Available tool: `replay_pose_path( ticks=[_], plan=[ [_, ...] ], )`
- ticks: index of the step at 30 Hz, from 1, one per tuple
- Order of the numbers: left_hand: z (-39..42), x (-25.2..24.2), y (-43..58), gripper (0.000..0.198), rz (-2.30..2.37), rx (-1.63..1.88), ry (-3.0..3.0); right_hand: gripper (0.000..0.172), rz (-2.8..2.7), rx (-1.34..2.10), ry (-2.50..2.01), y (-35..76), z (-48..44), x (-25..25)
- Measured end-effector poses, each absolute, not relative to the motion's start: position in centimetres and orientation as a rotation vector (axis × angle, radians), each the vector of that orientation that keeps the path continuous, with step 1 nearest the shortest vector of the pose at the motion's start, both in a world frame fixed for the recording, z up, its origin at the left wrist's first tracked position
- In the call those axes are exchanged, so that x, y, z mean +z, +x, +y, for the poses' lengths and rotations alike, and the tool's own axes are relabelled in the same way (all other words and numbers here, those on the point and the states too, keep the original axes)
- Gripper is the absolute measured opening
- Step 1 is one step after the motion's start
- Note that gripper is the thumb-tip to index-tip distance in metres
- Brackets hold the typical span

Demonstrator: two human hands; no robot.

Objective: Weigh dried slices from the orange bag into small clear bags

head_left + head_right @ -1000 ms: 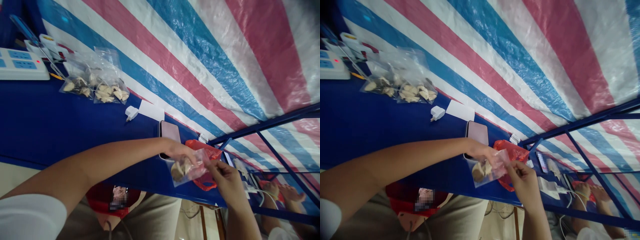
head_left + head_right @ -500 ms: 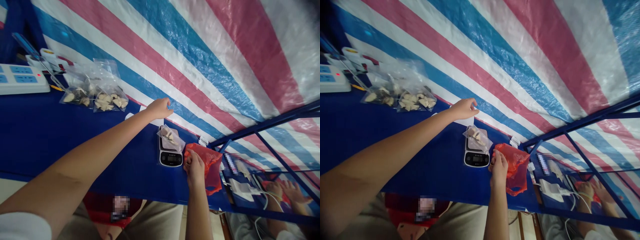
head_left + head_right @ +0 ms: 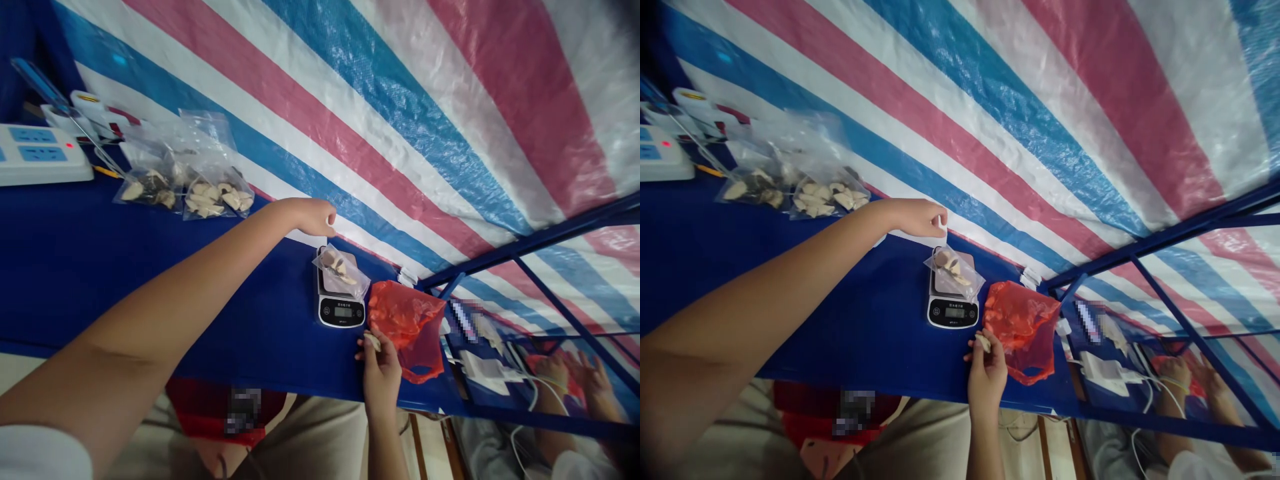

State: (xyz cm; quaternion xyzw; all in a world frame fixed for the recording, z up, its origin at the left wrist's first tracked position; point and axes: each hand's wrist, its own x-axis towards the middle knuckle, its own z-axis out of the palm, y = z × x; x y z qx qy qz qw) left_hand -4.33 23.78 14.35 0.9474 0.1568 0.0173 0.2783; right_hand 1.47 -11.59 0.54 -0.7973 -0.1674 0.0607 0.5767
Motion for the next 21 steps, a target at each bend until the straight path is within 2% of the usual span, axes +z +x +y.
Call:
replay_pose_path(
  ticks=[3,9,21],
  plan=[
    [23.4,15.0,-4.9,0.062,0.433,-0.154,2.6,0.058,-0.399,0.082,-1.854,1.2,-11.0,0.4],
    [22.9,16.0,-5.4,0.071,0.519,-0.169,2.677,0.054,-0.416,0.044,-1.89,1.2,-11.1,-0.1],
    [22.6,15.8,-5.2,0.067,0.486,-0.233,2.708,0.045,-0.378,0.018,-1.897,1.7,-11.4,-1.0]
  ],
)
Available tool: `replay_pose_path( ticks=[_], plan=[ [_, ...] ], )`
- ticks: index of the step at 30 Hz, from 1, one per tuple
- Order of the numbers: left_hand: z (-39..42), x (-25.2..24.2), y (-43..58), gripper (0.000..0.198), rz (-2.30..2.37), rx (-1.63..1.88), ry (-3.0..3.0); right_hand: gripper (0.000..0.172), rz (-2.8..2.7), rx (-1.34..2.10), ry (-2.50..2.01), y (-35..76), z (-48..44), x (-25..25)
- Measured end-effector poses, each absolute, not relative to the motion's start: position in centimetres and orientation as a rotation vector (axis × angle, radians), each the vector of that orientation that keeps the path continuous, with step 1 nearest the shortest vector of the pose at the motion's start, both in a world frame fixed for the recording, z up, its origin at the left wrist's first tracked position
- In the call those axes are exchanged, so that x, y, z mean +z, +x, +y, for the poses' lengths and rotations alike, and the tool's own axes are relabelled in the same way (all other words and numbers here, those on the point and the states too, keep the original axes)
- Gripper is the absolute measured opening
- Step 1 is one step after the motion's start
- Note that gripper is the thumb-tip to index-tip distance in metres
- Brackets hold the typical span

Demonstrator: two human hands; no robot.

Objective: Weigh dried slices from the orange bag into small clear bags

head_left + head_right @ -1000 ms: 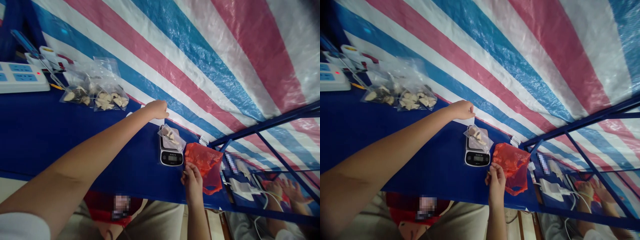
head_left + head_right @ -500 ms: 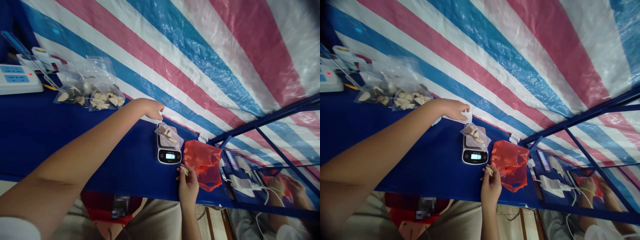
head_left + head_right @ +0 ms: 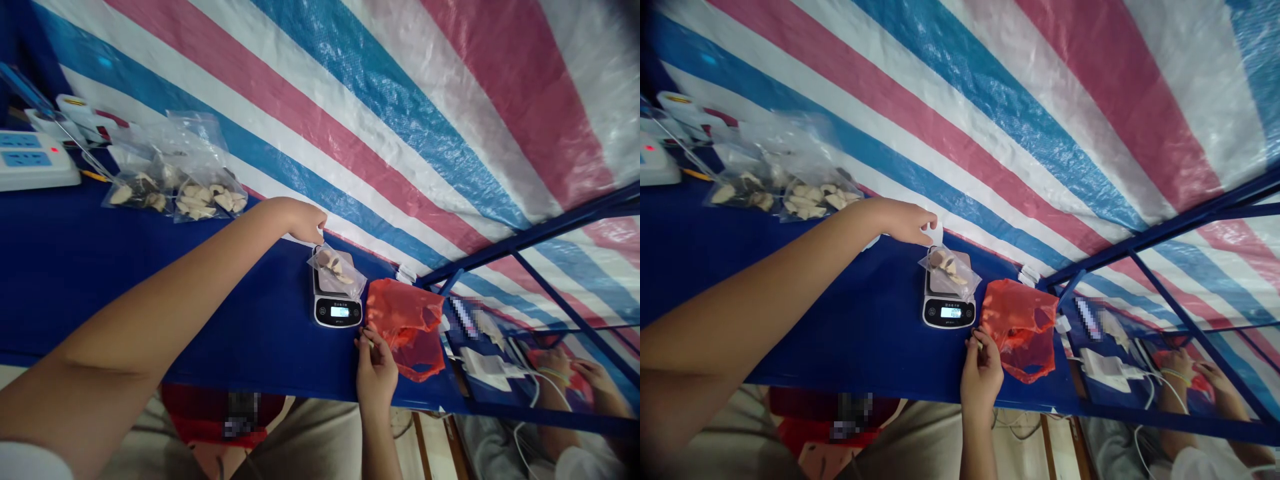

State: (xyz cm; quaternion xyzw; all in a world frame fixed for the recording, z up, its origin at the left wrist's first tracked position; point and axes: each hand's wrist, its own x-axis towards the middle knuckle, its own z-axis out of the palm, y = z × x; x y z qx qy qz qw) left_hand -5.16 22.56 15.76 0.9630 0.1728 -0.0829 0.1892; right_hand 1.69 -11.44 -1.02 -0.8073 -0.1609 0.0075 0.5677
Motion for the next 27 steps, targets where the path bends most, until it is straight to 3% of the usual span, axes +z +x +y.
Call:
replay_pose_path(
  ticks=[10,19,23,27],
  plan=[
    [22.1,15.4,-4.9,0.063,0.499,-0.211,2.721,0.032,-0.349,-0.019,-1.766,1.4,-11.2,-0.8],
    [20.3,15.5,-4.4,0.056,0.548,-0.216,2.807,0.03,-0.218,0.33,-1.568,2.4,-9.0,3.1],
    [20.3,13.9,-3.6,0.068,0.661,-0.291,2.699,0.043,-0.245,0.369,-1.715,4.3,-5.6,5.1],
    [20.9,12.7,-2.9,0.085,0.541,-0.42,2.471,0.041,-0.229,0.421,-1.729,5.8,-2.5,5.6]
  ],
)
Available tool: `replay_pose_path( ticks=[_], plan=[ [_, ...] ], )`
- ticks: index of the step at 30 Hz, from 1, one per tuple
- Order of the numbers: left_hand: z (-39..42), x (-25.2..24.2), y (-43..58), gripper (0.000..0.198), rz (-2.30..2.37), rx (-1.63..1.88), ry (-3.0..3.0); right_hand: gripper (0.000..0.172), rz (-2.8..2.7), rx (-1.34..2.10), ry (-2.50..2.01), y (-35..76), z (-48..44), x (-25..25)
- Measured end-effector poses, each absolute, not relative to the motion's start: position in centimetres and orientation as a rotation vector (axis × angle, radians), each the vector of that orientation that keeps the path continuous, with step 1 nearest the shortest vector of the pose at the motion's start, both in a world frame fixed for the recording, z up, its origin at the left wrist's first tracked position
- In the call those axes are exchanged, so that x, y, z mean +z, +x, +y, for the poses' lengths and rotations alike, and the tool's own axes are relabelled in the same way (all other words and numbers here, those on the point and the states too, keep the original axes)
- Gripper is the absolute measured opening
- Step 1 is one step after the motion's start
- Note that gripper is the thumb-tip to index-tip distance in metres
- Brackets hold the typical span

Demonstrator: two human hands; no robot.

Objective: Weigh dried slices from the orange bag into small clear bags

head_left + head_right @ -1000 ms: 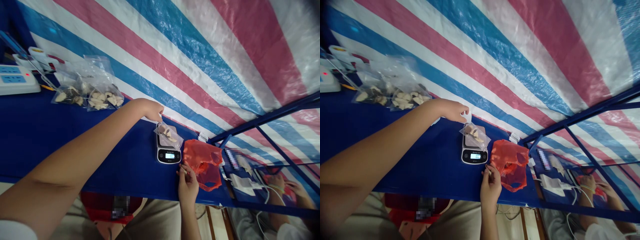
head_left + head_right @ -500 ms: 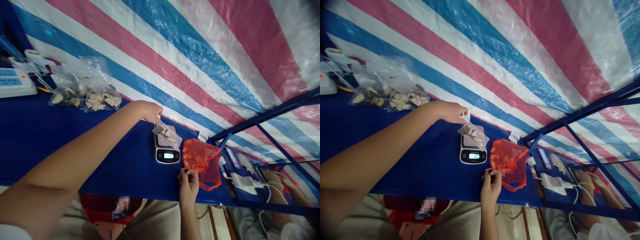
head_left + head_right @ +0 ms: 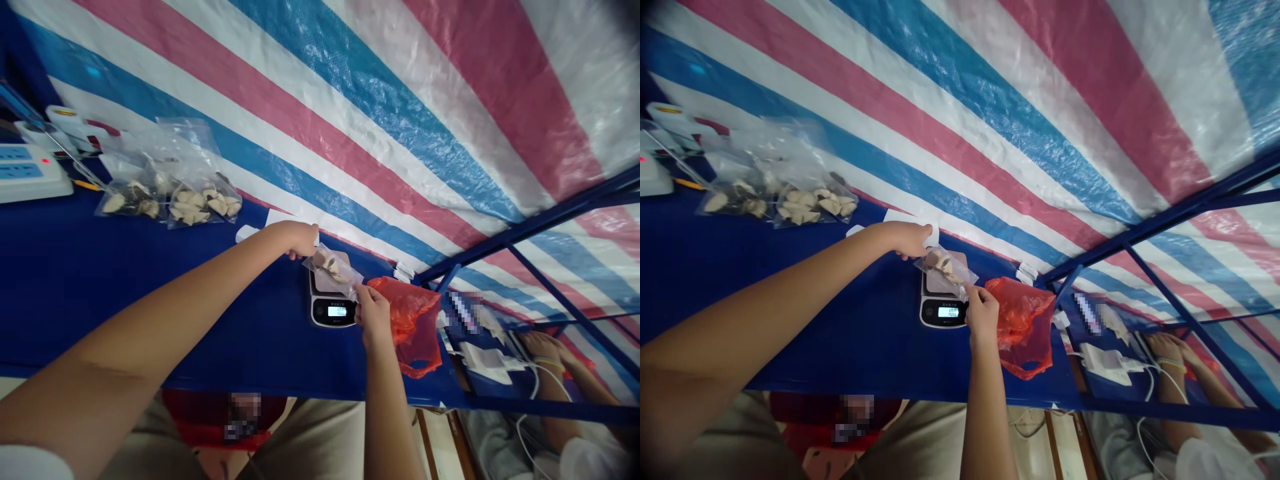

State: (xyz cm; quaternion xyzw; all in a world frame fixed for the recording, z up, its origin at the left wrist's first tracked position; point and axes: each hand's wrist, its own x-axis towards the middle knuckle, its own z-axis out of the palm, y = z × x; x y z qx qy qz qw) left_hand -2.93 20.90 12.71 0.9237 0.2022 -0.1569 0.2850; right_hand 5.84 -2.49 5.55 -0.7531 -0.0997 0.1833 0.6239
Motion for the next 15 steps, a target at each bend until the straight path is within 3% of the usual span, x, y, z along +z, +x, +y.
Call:
replay_pose_path(
  ticks=[10,15],
  plan=[
    [22.8,11.7,-2.6,0.08,0.438,-0.272,2.357,0.039,-0.305,0.358,-1.628,5.6,-1.6,6.5],
    [22.6,11.1,-2.4,0.083,0.415,-0.512,2.175,0.038,-0.321,0.362,-1.606,5.5,-1.6,6.6]
  ],
)
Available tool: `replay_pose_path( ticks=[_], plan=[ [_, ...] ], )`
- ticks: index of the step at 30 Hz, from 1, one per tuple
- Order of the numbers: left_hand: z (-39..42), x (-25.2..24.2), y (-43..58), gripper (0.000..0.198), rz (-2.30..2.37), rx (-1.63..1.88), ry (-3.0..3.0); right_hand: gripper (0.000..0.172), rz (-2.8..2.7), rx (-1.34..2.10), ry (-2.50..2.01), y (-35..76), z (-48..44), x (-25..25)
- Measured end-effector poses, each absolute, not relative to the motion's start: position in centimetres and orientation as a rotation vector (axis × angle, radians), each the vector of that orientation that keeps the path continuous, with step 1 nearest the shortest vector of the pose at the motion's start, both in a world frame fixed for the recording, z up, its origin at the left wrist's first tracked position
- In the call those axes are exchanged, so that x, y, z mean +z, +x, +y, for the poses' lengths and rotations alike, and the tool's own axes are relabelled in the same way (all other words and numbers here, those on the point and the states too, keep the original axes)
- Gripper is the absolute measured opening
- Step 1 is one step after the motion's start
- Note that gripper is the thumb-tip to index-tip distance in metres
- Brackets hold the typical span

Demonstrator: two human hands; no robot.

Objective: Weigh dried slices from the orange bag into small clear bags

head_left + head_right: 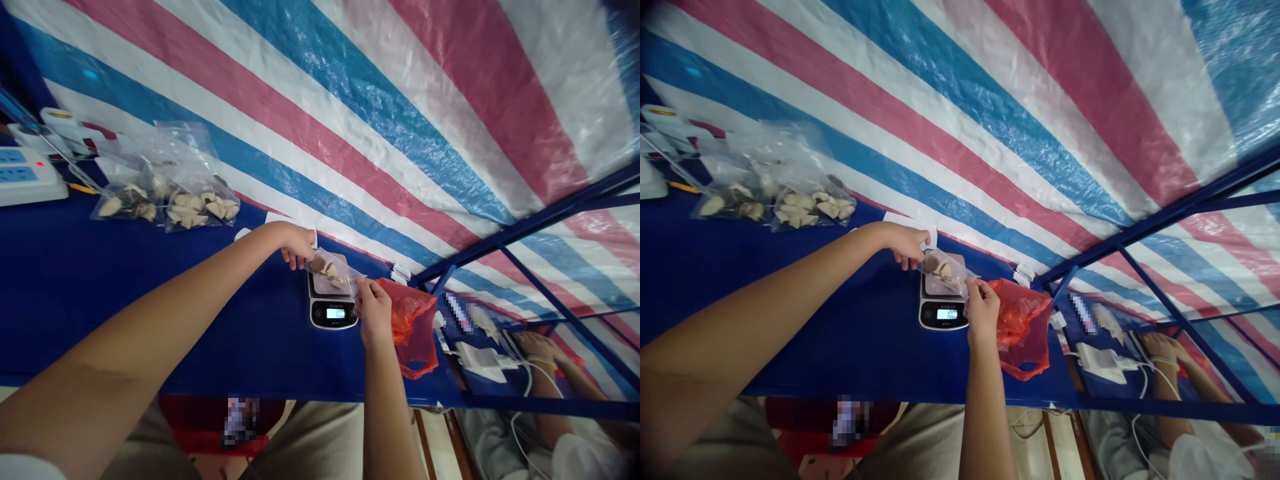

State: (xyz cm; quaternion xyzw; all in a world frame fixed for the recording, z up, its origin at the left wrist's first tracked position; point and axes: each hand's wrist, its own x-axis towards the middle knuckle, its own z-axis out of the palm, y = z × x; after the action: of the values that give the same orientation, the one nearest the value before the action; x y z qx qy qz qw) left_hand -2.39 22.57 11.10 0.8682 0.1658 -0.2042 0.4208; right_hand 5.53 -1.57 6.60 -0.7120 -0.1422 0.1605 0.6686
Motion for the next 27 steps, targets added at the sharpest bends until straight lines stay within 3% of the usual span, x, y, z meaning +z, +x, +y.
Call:
replay_pose_path(
  ticks=[19,27],
  plan=[
    [20.4,14.6,-3.9,0.057,0.352,0.029,2.489,0.043,-0.379,0.157,-1.572,5.2,-2.0,8.6],
    [21.1,15.0,-4.3,0.058,0.661,0.156,2.724,0.046,-0.132,0.129,-1.517,4.4,-6.5,6.3]
  ],
)
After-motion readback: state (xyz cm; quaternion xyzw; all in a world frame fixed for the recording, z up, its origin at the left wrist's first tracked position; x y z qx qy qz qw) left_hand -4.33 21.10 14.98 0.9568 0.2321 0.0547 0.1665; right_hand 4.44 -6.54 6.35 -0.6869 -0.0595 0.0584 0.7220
